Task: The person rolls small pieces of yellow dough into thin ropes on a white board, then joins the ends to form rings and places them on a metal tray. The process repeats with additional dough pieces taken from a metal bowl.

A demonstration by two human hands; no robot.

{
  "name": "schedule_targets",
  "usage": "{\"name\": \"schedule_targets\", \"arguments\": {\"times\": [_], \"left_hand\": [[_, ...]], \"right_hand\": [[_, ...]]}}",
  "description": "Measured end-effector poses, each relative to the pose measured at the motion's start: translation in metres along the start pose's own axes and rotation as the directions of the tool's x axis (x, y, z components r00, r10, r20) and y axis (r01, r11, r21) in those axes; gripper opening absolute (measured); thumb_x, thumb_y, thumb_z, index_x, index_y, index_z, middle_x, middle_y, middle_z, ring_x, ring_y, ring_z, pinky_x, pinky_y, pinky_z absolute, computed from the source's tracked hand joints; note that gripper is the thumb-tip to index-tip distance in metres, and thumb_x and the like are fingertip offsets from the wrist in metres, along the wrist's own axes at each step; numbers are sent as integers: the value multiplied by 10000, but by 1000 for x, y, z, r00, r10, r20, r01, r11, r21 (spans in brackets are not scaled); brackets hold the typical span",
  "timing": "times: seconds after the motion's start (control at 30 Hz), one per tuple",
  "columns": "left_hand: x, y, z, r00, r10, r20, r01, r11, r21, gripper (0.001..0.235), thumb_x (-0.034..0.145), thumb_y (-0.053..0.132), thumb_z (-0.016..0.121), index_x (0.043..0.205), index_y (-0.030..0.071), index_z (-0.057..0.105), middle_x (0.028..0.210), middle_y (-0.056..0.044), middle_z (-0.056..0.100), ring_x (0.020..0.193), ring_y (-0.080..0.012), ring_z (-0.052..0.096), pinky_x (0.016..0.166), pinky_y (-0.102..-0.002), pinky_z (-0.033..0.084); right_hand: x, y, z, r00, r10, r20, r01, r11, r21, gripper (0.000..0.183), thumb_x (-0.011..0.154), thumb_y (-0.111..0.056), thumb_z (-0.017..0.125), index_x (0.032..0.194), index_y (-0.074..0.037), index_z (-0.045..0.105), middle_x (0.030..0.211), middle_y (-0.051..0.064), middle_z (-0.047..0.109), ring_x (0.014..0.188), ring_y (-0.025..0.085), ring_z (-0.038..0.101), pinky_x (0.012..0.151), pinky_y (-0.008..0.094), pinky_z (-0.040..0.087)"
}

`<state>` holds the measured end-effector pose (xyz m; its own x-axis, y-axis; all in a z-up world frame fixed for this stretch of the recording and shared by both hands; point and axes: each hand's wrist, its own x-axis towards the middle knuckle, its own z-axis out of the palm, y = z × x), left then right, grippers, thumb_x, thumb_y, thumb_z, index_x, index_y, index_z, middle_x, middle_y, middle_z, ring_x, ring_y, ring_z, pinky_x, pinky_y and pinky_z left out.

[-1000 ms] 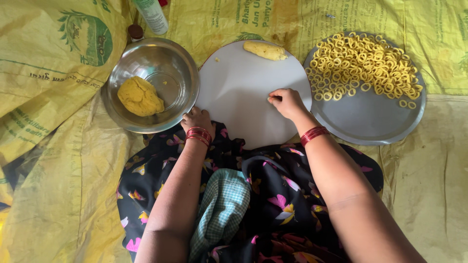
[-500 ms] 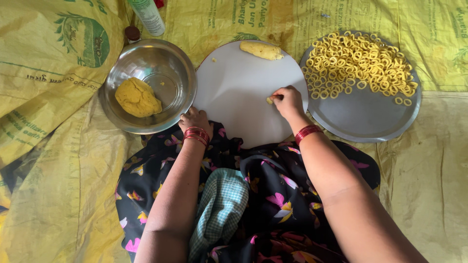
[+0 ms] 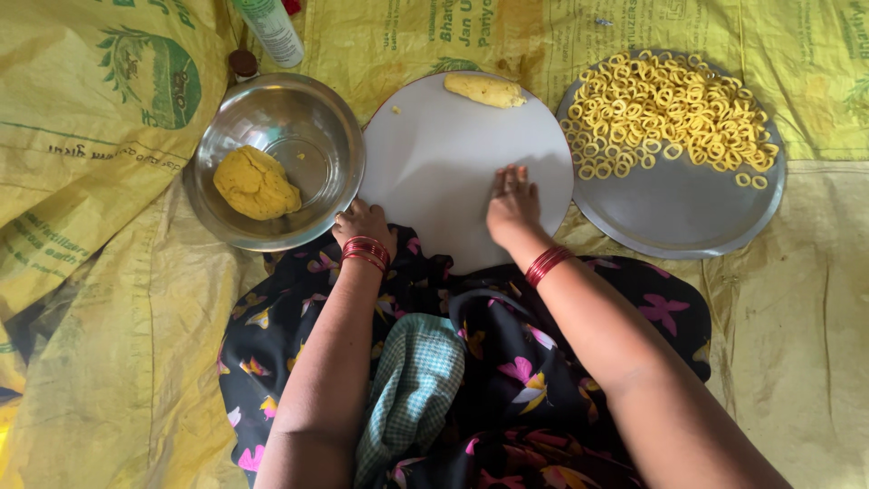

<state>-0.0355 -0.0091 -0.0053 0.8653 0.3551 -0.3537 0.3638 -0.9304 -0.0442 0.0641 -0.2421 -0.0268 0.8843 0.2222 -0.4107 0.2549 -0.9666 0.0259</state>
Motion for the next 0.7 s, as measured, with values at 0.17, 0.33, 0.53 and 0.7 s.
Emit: {"name": "schedule_targets", "arguments": {"times": [0.17, 0.33, 0.53, 0.7], "left_hand": [[1, 1, 0, 1000, -9, 10, 9, 1000, 10, 600, 901, 508, 690, 1355, 129, 586, 1474, -174, 382, 1289, -451, 478, 978, -518, 491], [3, 1, 3, 1000, -15, 4, 15, 1000, 4, 587, 899, 505, 692, 1345, 137, 597, 1489, -180, 367, 1295, -449, 470, 993, -514, 482], [0, 0, 5, 1000, -12, -22, 12, 1000, 2, 585, 898, 504, 698, 1338, 129, 610, 1501, -184, 372, 1300, -442, 477, 997, -512, 484], [1, 0, 4, 1000, -22, -8, 22, 1000, 2, 587, 896, 505, 695, 1341, 134, 603, 1507, -182, 359, 1309, -449, 467, 1000, -518, 477]], "right_hand": [[-14, -5, -16, 999, -35, 36, 33, 998, 60, 736, 957, 26, 342, 1599, 24, -17, 1679, 234, -57, 1556, 356, -40, 1261, 458, 93], [-35, -32, 14, 990, -128, 63, 126, 992, 31, 762, 953, 16, 413, 1604, 52, 19, 1679, 284, -40, 1554, 411, -15, 1241, 503, 111], [4, 6, -11, 996, 72, 56, -79, 989, 129, 763, 968, -60, 416, 1594, 43, -8, 1687, 234, -41, 1570, 377, -22, 1272, 503, 96], [-12, -6, 5, 981, -190, 45, 185, 979, 88, 805, 916, 88, 357, 1605, 17, -53, 1686, 226, -99, 1550, 382, -64, 1253, 478, 58]]}}
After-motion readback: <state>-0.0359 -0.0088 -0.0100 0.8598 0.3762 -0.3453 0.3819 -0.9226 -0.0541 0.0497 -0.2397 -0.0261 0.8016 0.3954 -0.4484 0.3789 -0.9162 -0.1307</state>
